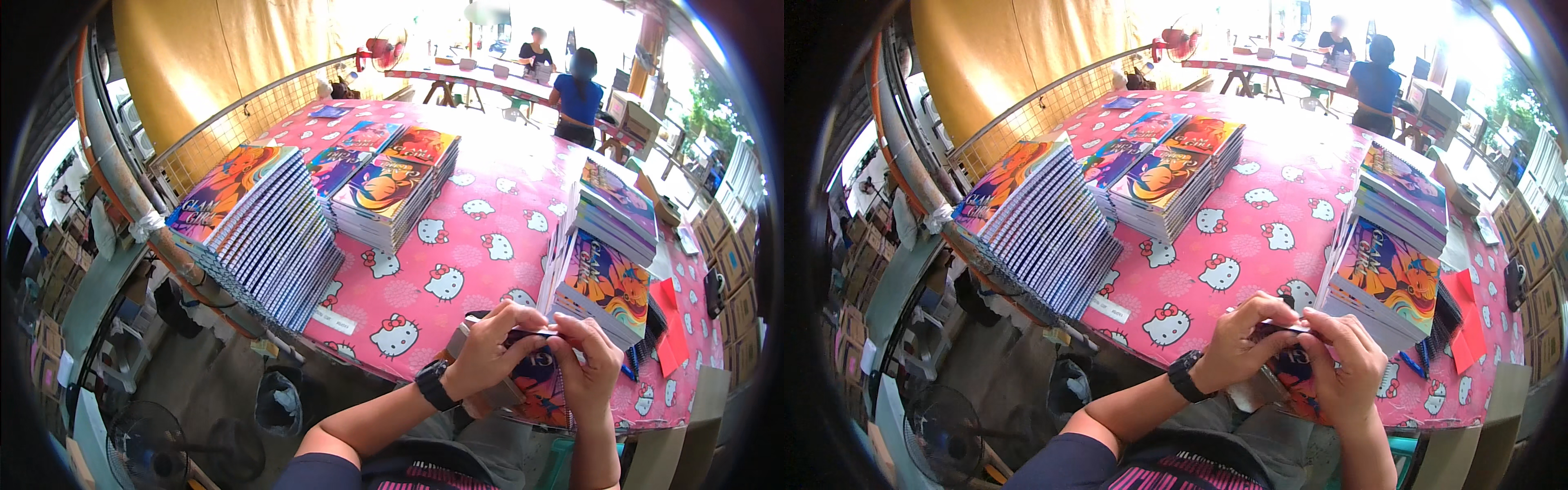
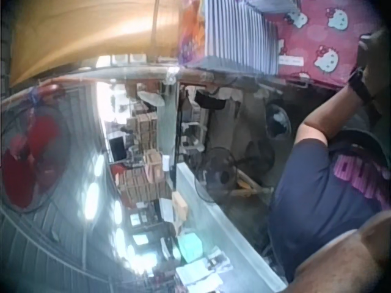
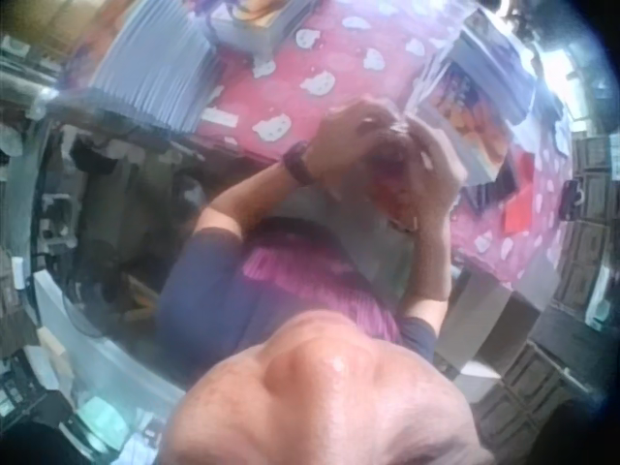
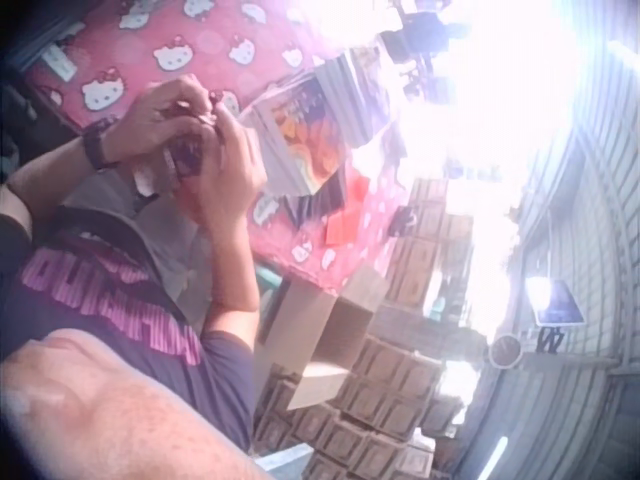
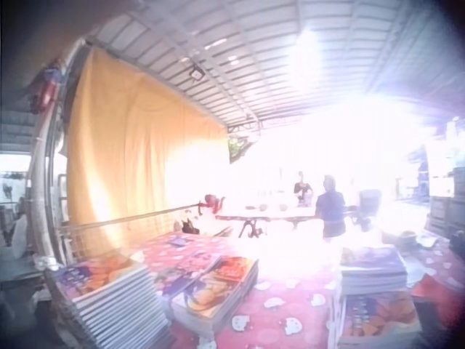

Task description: The person threads a black spiral spine through the holes on the edge of a notebook by hand and stacks the finished notebook on top of others on a table.

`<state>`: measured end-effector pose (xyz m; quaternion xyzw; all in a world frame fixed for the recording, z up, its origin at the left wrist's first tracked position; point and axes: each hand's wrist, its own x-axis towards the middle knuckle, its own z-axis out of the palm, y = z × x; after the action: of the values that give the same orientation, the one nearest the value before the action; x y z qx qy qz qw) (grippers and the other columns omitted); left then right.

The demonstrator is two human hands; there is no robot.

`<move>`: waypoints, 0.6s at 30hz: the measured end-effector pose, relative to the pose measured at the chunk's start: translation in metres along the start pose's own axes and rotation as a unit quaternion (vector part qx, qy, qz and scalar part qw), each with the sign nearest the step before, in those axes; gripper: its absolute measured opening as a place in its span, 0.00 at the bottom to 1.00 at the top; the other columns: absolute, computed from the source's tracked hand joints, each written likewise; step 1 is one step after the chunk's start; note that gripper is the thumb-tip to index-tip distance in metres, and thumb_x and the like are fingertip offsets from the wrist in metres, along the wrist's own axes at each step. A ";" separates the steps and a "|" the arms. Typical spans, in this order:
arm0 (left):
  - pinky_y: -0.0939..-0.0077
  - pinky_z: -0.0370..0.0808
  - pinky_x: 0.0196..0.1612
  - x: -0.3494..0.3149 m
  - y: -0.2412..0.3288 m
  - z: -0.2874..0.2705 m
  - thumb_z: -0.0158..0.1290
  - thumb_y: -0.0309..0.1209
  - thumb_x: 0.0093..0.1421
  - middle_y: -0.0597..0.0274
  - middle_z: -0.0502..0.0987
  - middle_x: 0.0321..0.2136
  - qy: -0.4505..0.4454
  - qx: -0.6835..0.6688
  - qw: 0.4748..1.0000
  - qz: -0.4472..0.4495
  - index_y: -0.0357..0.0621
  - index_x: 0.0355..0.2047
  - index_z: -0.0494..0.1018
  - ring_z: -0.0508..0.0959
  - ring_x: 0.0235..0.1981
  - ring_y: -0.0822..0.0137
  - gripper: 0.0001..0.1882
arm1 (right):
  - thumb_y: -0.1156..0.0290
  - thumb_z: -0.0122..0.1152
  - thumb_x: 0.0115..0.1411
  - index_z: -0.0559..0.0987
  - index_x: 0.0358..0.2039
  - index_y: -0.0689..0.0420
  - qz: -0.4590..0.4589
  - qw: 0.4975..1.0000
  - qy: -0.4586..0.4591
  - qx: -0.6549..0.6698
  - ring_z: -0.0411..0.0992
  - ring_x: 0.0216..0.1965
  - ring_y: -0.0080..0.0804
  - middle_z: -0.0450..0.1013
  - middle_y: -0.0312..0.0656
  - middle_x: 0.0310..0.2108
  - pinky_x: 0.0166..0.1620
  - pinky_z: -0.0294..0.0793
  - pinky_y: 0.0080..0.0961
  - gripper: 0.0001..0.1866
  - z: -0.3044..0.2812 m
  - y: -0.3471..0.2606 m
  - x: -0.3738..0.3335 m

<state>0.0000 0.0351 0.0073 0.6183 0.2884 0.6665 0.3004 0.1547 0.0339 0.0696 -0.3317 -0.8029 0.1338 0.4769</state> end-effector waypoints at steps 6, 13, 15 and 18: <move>0.61 0.62 0.58 0.027 0.020 -0.033 0.63 0.37 0.51 0.50 0.64 0.52 0.063 0.236 0.963 0.110 0.40 0.58 0.57 0.65 0.55 0.57 0.38 | 0.78 0.62 0.55 0.75 0.41 0.61 -0.017 0.986 0.157 0.060 0.72 0.35 0.27 0.75 0.42 0.34 0.37 0.73 0.23 0.12 -0.025 -0.011 0.020; 0.82 0.69 0.40 -0.003 0.072 -0.128 0.54 0.34 0.60 0.71 0.70 0.34 0.239 -0.006 0.970 0.043 0.42 0.43 0.68 0.70 0.34 0.78 0.13 | 0.69 0.53 0.64 0.73 0.47 0.61 -0.115 0.926 0.249 0.257 0.69 0.42 0.18 0.69 0.36 0.44 0.44 0.70 0.15 0.13 0.027 -0.065 0.152; 0.75 0.72 0.47 0.002 0.112 -0.197 0.53 0.34 0.61 0.66 0.73 0.40 0.320 0.088 0.934 0.131 0.41 0.47 0.69 0.73 0.42 0.74 0.16 | 0.64 0.54 0.64 0.75 0.46 0.59 -0.093 0.878 0.119 0.454 0.69 0.40 0.17 0.69 0.33 0.40 0.43 0.71 0.18 0.14 0.072 -0.085 0.188; 0.74 0.72 0.48 0.043 0.187 -0.270 0.54 0.32 0.61 0.58 0.75 0.41 0.407 0.246 0.866 0.153 0.34 0.50 0.68 0.76 0.41 0.71 0.19 | 0.65 0.52 0.64 0.76 0.44 0.60 -0.055 0.922 0.045 0.381 0.69 0.35 0.24 0.72 0.39 0.32 0.41 0.69 0.24 0.14 0.151 -0.109 0.236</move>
<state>-0.2799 -0.0584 0.1582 0.3822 0.4417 0.8040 -0.1112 -0.0949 0.1240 0.2109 -0.0857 -0.6858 0.3883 0.6096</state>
